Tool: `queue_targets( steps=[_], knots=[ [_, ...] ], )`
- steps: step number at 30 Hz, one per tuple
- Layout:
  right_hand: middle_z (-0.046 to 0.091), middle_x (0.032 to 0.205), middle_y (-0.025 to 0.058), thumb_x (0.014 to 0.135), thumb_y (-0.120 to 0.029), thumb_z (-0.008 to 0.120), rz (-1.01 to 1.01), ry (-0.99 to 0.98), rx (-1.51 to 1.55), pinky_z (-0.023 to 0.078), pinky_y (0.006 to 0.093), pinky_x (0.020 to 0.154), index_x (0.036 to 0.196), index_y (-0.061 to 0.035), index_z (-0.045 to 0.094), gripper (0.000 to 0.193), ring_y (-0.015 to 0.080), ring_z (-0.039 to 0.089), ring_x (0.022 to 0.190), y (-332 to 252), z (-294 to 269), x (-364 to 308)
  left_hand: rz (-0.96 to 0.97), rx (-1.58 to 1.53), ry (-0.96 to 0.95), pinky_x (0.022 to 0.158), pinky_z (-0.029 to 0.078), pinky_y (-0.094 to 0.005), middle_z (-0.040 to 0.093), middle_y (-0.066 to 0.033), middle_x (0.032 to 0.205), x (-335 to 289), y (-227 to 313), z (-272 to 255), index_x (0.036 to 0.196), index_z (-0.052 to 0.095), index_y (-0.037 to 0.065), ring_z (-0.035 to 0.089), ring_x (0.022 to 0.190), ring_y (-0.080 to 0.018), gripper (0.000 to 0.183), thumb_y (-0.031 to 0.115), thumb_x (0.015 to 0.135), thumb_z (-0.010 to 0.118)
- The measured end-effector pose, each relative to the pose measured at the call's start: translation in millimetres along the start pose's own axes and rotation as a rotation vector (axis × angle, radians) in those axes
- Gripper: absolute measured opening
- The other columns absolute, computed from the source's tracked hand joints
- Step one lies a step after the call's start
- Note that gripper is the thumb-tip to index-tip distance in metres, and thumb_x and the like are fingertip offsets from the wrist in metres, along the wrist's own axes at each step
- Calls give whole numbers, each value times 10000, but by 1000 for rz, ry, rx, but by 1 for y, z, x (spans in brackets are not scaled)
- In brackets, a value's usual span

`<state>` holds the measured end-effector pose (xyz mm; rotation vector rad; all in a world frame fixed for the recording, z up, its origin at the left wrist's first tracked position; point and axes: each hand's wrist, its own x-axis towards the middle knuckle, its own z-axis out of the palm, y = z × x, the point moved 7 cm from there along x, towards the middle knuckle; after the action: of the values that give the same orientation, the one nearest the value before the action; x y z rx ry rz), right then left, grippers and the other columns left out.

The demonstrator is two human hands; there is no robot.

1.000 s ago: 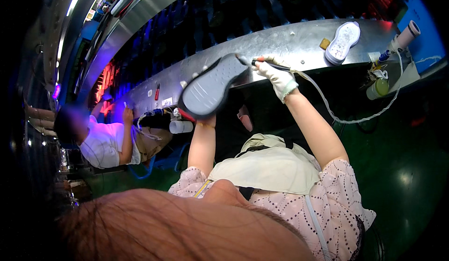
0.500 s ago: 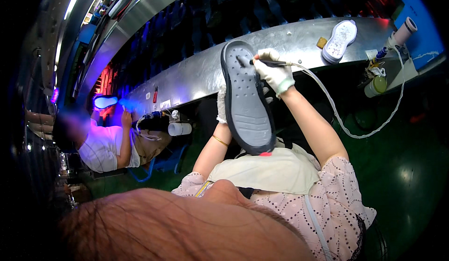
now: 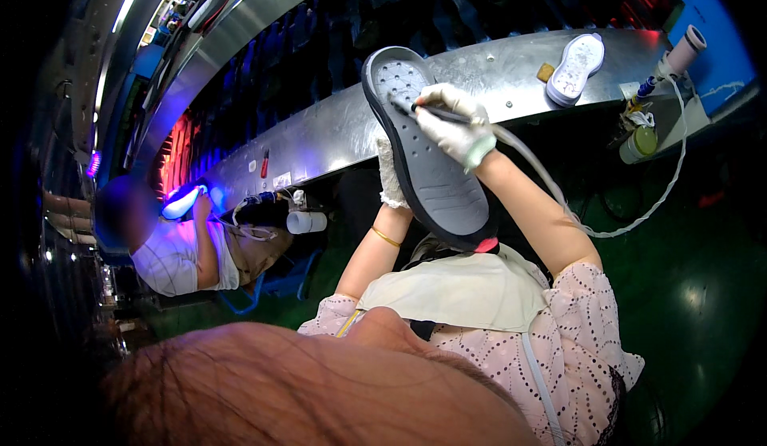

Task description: The person holds a shoe insole and scrubs its surface with a brush. They repeatedly wipe the insole, rotate it to access different areas, and place it back on the conveyor belt before picking up another insole to continue the process.

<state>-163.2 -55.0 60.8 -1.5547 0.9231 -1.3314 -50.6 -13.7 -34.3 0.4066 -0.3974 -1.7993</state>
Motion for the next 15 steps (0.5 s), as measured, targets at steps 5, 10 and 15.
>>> queue_targets(
  steps=[5,10,15],
  knots=[
    [642,871,49,781,-34,643,-69,-129,75,500,246,746,914,-41,625,134,104,628,789,-15,13,-27,8,-167,-25,1028,377,-418,458,-136,1323,9,1,-14,1355,405,129,477,1176,-296,662,610,899,403],
    [648,876,46,797,-19,633,-22,-31,3,487,240,748,897,-50,630,104,102,612,789,-4,7,-24,98,-43,-9,1025,377,-391,464,-130,1317,10,10,-15,1381,363,113,481,1162,-286,660,582,917,383],
    [642,916,50,804,-23,638,12,-229,51,493,245,774,912,-19,624,109,101,612,843,-16,22,-46,83,-73,-101,1026,382,-413,482,-161,1302,8,19,6,1375,367,63,497,1157,-297,761,627,870,442]
  ],
)
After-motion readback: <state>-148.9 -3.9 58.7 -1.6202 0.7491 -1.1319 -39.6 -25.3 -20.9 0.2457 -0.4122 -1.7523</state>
